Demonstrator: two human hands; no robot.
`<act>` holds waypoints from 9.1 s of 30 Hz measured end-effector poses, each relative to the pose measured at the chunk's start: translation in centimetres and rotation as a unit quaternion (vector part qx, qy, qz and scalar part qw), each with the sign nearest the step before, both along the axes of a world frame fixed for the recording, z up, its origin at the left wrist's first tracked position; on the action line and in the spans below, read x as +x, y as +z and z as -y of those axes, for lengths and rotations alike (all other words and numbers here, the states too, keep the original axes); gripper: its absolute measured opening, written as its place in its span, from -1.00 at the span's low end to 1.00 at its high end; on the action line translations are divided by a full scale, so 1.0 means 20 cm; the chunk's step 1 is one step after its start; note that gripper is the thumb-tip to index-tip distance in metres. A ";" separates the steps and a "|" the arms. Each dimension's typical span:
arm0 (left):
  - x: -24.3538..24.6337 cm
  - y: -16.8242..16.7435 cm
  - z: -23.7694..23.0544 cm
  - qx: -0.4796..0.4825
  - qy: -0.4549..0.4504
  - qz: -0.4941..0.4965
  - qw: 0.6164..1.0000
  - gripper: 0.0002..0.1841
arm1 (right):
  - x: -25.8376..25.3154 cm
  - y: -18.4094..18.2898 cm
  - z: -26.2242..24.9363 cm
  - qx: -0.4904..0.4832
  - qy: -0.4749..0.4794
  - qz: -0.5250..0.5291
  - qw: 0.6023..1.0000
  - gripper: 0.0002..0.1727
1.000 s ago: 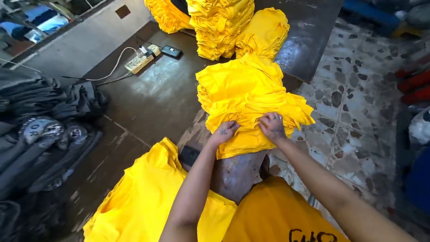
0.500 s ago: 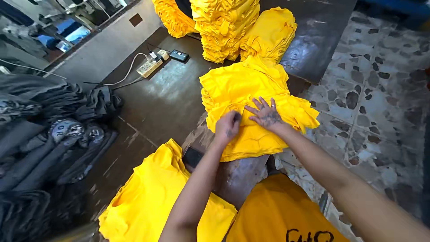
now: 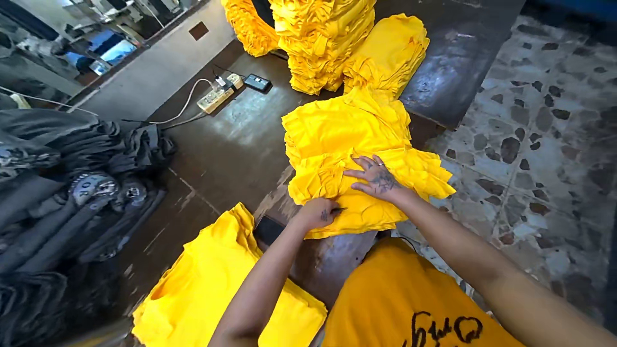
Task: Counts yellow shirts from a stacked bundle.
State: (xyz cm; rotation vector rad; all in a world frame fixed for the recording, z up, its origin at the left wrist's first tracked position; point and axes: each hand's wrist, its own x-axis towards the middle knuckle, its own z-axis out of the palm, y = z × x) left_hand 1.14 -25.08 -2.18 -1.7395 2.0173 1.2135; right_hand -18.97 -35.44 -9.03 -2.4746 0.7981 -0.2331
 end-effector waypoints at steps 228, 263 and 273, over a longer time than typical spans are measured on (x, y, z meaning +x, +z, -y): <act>0.21 -0.22 0.00 -0.089 0.203 -0.218 0.951 -0.68 | 0.20 -0.16 -0.36 -0.159 -0.203 0.088 0.962 -0.81; -0.14 0.08 0.19 -0.395 0.335 -0.027 0.855 -0.66 | -0.46 0.27 0.66 0.127 -0.027 -0.063 0.990 -0.40; -0.21 0.28 0.07 -0.036 0.356 0.045 0.933 -0.59 | -0.74 0.20 0.41 0.026 0.175 -0.009 0.984 -0.32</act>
